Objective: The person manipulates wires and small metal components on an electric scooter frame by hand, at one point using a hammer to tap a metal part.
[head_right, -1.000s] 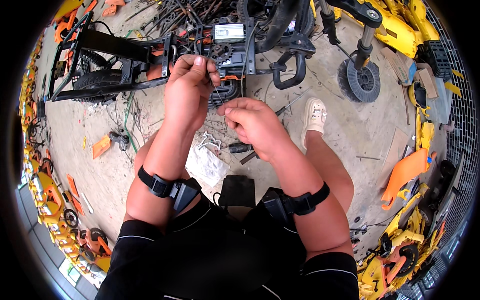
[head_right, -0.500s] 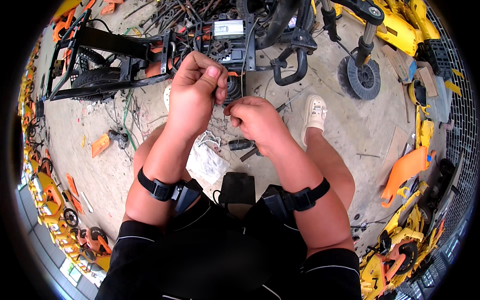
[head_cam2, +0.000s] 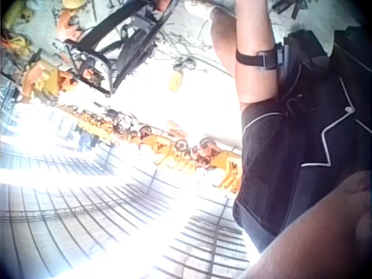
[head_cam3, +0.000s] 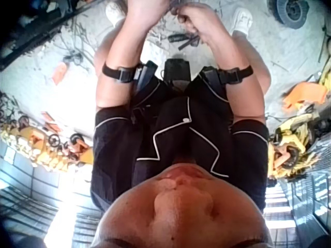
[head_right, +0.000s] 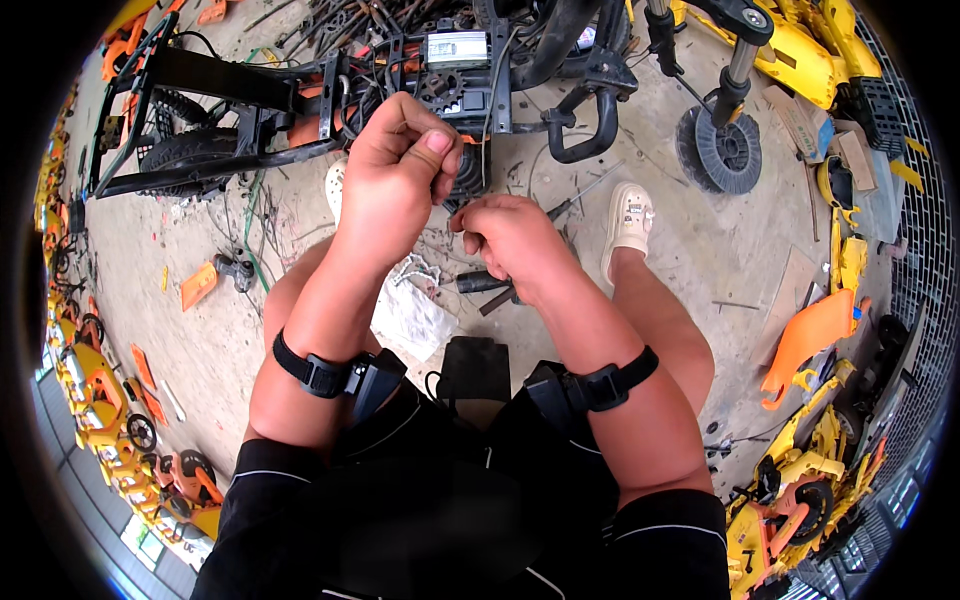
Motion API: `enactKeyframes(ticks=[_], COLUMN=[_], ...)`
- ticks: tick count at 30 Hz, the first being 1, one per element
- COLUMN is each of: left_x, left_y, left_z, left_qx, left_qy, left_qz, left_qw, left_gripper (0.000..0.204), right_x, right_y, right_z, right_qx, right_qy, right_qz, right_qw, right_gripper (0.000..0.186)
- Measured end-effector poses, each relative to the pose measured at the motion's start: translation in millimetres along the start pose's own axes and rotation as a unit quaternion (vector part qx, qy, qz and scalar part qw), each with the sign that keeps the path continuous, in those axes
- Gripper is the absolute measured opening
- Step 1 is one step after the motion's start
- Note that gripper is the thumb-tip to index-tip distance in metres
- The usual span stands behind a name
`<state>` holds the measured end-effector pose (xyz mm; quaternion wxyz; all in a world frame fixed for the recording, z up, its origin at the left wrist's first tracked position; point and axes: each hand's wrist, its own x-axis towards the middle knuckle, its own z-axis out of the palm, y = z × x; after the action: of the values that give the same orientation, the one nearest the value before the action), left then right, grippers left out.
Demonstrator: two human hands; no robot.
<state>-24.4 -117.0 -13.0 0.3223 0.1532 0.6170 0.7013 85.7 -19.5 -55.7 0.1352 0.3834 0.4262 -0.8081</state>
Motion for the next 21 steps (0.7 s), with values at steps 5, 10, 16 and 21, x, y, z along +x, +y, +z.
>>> enactKeyframes(ticks=[5,10,16,21], left_x=[0.9,2.7,3.7,4.9], left_y=[-2.0,0.8,0.1,-2.2], left_z=[-1.3,-1.7,-5.4,-7.4], left_qx=[0.016,-0.009,0.008,0.0], left_qy=[-0.003,0.004,0.016,0.015], left_qz=[0.001,-0.01,-0.005,0.013], left_qw=[1.0,1.0,1.0,1.0], left_gripper=[0.01,0.01,0.009,0.01], right_x=[1.8,7.6,10.7,11.9], right_y=[4.0,10.7,15.3,16.8], right_z=[-0.4,-4.1,-5.4,-8.6], right_qx=[-0.019,-0.027,-0.042,-0.089], right_qy=[0.008,0.005,0.006,-0.003], right_qz=[0.01,0.021,0.036,0.058], right_qw=[1.0,0.999,0.998,0.994], right_gripper=[0.016,0.017,0.018,0.021])
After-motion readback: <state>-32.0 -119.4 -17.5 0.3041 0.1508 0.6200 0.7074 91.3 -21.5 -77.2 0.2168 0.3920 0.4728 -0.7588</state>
